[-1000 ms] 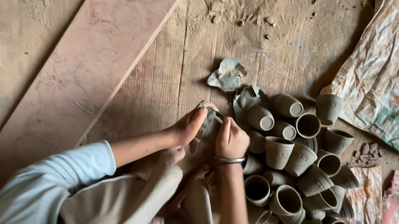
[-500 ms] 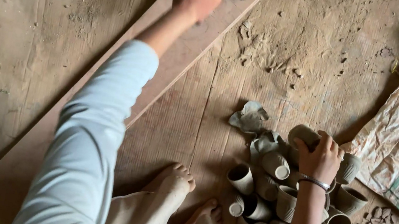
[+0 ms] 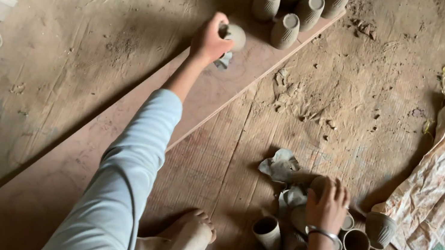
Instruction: The person cleans small clay cups by hand, removing excess clay from the rims and sides before placing them onto a wooden board.
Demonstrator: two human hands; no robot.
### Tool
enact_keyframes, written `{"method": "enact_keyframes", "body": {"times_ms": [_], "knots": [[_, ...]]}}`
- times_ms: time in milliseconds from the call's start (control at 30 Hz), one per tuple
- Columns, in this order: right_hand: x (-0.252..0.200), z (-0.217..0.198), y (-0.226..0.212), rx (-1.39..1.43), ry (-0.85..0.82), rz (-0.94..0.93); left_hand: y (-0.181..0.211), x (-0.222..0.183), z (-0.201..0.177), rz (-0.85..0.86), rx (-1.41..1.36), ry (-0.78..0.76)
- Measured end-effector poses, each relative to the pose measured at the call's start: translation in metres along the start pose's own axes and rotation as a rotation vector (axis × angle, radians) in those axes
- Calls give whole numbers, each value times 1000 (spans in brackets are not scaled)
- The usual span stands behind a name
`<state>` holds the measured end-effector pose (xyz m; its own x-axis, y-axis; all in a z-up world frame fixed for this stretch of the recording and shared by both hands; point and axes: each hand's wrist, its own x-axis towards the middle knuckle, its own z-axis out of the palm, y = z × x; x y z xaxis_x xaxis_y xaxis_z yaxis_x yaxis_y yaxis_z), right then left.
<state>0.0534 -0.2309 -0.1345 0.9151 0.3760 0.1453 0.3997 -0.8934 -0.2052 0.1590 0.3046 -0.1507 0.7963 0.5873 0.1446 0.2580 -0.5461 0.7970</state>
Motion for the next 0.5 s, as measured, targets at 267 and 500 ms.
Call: {"method": "enact_keyframes", "body": {"times_ms": [267, 500], "knots": [[-25, 3, -116, 1114, -288, 190, 25, -172, -43, -567, -941, -664], [-53, 1, -129, 1524, -401, 349, 95, -284, -39, -760, -1156, -1005]]}}
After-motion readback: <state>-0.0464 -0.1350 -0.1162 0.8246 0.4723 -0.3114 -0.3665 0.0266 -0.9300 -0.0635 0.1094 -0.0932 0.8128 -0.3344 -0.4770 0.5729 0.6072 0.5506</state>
